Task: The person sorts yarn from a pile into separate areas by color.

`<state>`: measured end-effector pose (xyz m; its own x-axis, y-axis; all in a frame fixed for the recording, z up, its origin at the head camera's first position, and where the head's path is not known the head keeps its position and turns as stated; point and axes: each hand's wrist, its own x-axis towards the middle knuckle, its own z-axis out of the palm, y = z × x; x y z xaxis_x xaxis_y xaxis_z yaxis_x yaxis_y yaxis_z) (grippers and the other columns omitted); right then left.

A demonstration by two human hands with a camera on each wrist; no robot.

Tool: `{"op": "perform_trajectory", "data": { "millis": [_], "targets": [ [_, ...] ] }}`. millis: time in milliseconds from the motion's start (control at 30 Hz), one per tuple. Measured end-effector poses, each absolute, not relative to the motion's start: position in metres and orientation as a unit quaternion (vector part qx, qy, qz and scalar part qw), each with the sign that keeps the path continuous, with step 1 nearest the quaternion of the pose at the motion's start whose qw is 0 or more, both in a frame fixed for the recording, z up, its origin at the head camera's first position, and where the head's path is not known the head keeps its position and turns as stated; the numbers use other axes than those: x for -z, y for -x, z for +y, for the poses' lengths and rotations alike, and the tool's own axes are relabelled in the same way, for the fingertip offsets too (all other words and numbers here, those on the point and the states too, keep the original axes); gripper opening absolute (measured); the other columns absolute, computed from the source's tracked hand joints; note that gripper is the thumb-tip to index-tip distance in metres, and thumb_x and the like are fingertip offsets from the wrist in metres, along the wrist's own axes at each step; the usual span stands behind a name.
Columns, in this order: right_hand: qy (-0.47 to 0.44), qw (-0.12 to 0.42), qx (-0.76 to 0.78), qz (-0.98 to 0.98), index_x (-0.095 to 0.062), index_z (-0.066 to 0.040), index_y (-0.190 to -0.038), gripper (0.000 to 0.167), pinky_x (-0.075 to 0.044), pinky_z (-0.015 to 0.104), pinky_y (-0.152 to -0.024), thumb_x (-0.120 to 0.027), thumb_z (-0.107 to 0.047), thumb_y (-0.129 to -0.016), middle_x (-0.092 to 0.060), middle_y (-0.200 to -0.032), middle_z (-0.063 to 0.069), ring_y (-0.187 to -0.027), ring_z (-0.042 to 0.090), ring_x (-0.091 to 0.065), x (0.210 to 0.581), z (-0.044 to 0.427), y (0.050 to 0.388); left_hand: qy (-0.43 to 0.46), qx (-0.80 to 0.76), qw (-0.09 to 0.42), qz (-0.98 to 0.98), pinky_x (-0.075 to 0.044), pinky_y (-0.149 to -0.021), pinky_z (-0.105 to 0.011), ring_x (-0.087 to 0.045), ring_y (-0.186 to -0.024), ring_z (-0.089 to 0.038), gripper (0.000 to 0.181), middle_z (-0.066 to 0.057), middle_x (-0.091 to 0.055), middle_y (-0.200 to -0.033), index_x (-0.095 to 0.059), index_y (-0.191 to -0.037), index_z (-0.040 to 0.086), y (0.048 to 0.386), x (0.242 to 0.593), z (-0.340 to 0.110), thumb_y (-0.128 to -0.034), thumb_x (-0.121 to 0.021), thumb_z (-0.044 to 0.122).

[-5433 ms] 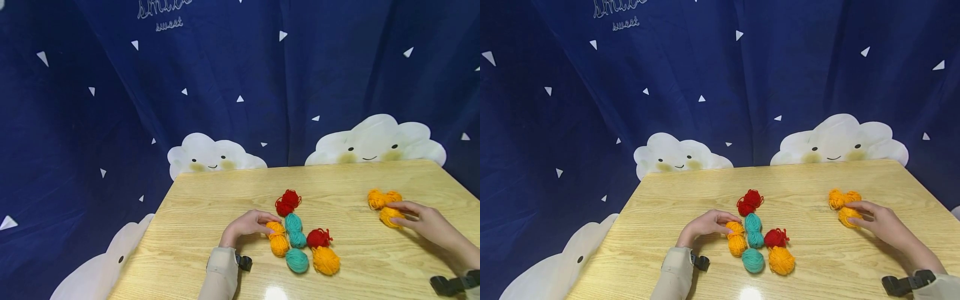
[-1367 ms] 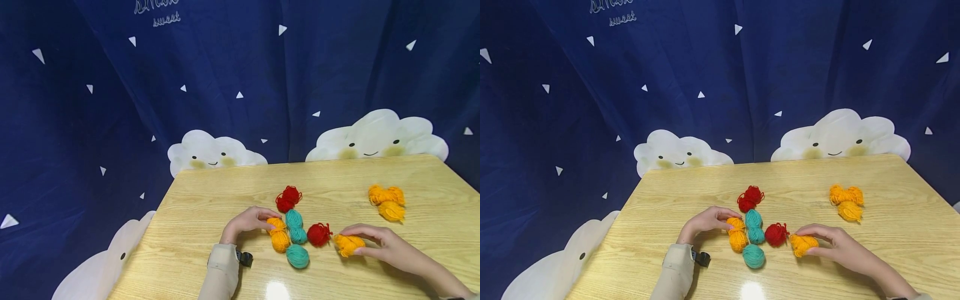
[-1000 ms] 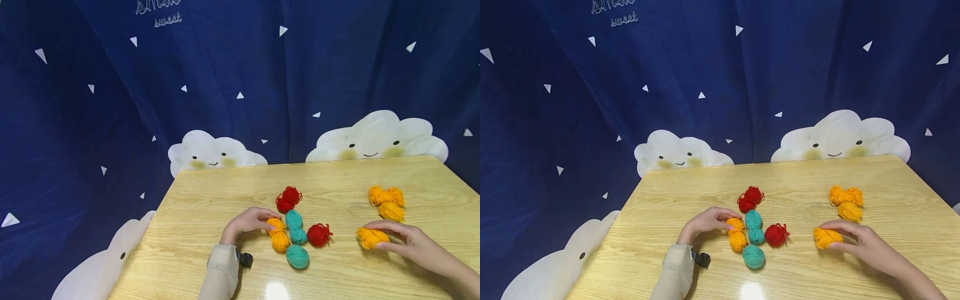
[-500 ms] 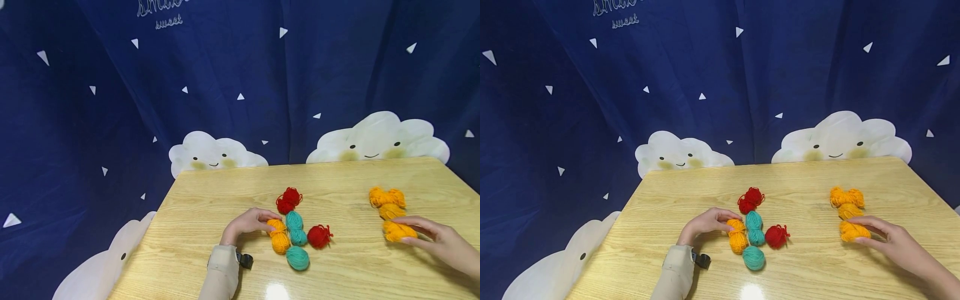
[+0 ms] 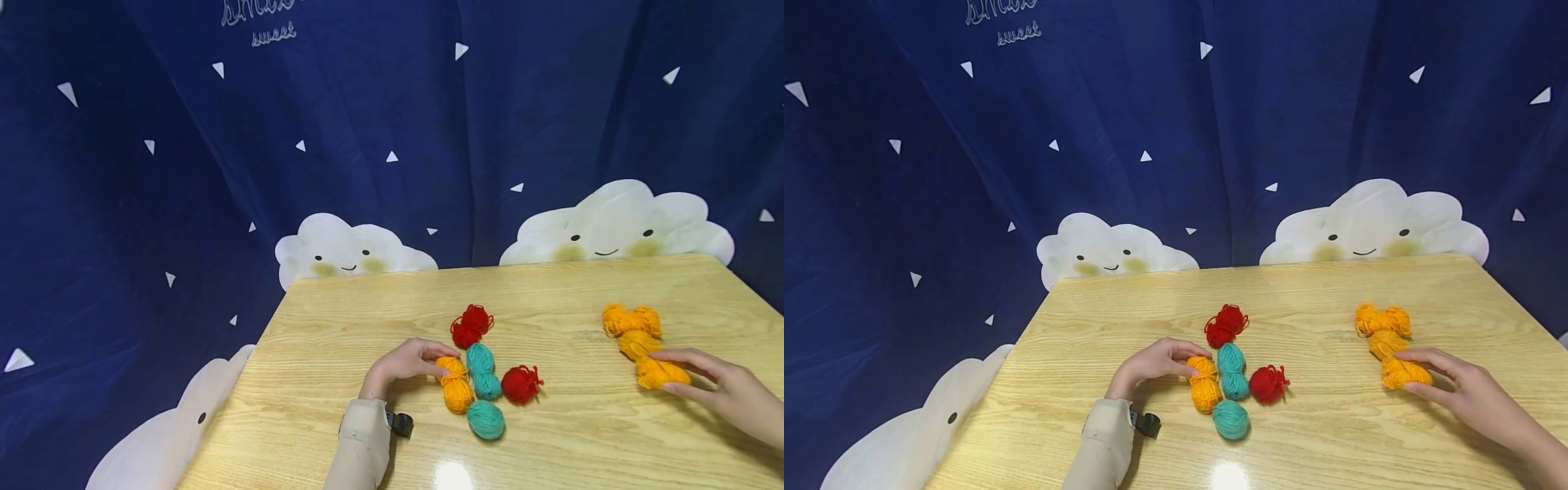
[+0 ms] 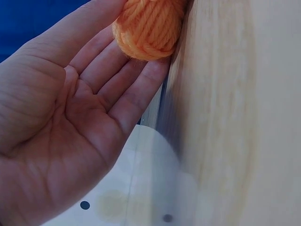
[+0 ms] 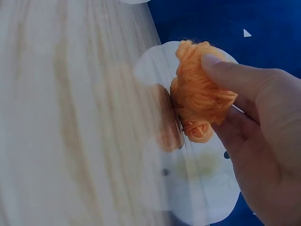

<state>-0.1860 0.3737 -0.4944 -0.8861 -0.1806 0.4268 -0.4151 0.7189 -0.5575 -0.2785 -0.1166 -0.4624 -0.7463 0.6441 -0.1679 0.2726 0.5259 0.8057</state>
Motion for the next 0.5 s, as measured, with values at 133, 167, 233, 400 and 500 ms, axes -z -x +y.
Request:
{"op": "perform_trajectory", "data": {
  "millis": [133,167,233,400,500],
  "targets": [
    [-0.158,0.174,-0.319,-0.918,-0.067,-0.012,-0.115,0.039,-0.021,-0.010,-0.080,-0.080,-0.011,-0.078,-0.035,-0.115,-0.051,-0.106,-0.038,-0.023,0.4978,0.3753,0.1872,-0.273,-0.404,0.231,0.842,-0.046,-0.102,-0.023,-0.061,-0.115,-0.007,0.036,0.003,-0.067,-0.131,-0.067,-0.127,0.022,0.2779,0.4612,-0.1163,-0.0903,-0.070,0.021],
    [-0.157,0.176,-0.311,-0.921,-0.067,-0.012,-0.115,0.039,-0.020,-0.010,-0.080,-0.080,-0.012,-0.078,-0.034,-0.115,-0.051,-0.106,-0.038,-0.022,0.4986,0.3758,0.1875,-0.272,-0.405,0.233,0.841,-0.046,-0.101,-0.022,-0.061,-0.116,-0.007,0.037,0.003,-0.067,-0.131,-0.067,-0.127,0.022,0.2776,0.4606,-0.1162,-0.0903,-0.070,0.021],
    [-0.159,0.182,-0.299,-0.923,-0.067,-0.013,-0.114,0.040,-0.019,-0.010,-0.080,-0.081,-0.013,-0.077,-0.032,-0.116,-0.052,-0.107,-0.038,-0.021,0.5000,0.3766,0.1884,-0.274,-0.407,0.234,0.839,-0.046,-0.101,-0.022,-0.062,-0.116,-0.008,0.037,0.003,-0.066,-0.131,-0.067,-0.127,0.021,0.2774,0.4599,-0.1160,-0.0902,-0.070,0.020],
    [-0.162,0.188,-0.278,-0.928,-0.067,-0.014,-0.114,0.041,-0.019,-0.010,-0.080,-0.082,-0.013,-0.075,-0.030,-0.116,-0.051,-0.107,-0.038,-0.019,0.5019,0.3787,0.1899,-0.279,-0.408,0.234,0.837,-0.046,-0.101,-0.022,-0.061,-0.118,-0.009,0.038,0.001,-0.066,-0.132,-0.066,-0.128,0.019,0.2772,0.4597,-0.1159,-0.0901,-0.070,0.018],
    [-0.159,0.182,-0.278,-0.930,-0.067,-0.016,-0.114,0.042,-0.021,-0.009,-0.078,-0.083,-0.014,-0.075,-0.031,-0.115,-0.050,-0.106,-0.038,-0.019,0.5027,0.3794,0.1898,-0.279,-0.407,0.232,0.838,-0.045,-0.104,-0.022,-0.060,-0.121,-0.010,0.037,0.002,-0.066,-0.132,-0.067,-0.127,0.020,0.2777,0.4600,-0.1163,-0.0899,-0.071,0.018]
  ]
}}
